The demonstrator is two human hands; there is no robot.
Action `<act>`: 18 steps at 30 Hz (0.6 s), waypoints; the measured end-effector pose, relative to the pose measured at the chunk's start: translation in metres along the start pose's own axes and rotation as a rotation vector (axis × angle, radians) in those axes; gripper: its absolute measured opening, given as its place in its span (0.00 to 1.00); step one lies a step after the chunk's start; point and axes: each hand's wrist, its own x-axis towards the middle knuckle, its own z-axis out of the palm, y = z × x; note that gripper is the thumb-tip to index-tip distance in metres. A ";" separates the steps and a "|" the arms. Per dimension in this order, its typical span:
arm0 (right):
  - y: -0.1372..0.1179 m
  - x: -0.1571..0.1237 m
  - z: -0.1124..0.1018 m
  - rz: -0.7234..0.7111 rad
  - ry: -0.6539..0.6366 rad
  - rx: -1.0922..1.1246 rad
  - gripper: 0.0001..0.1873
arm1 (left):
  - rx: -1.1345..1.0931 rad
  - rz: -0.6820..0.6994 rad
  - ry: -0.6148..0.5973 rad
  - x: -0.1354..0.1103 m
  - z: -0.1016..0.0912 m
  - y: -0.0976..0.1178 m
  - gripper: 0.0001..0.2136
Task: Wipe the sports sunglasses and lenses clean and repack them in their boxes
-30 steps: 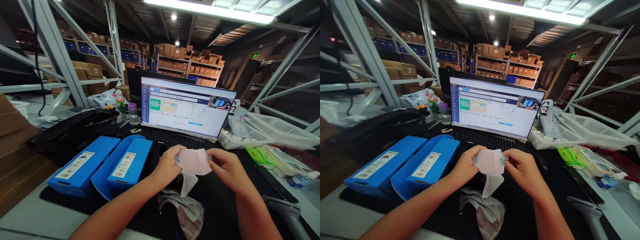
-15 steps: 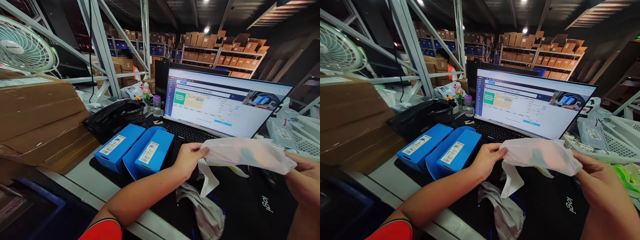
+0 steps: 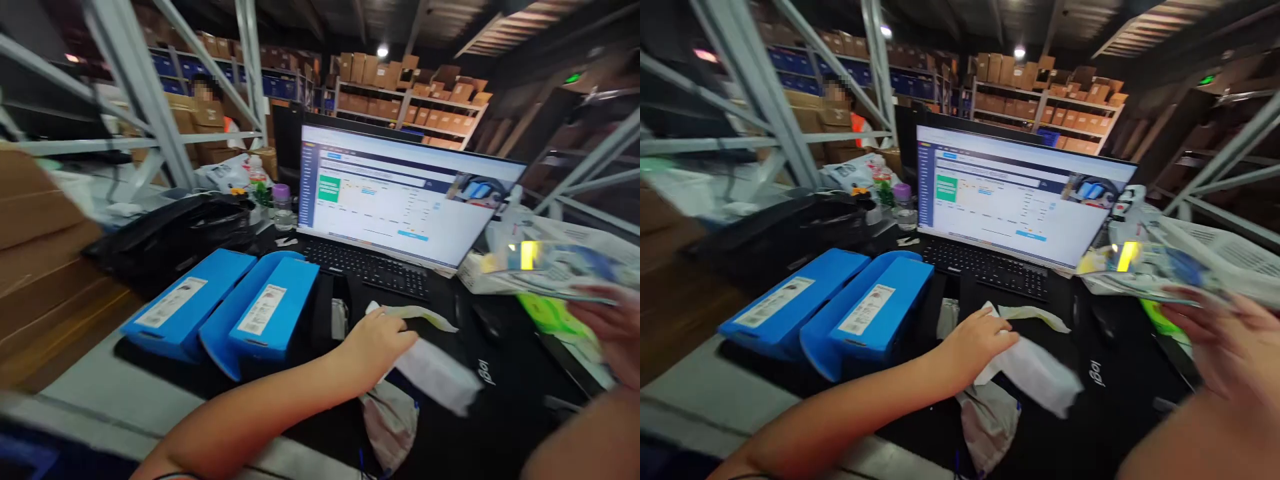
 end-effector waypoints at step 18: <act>0.010 -0.032 0.115 0.138 -0.499 0.343 0.19 | 0.288 -0.244 0.097 0.006 -0.033 -0.009 0.34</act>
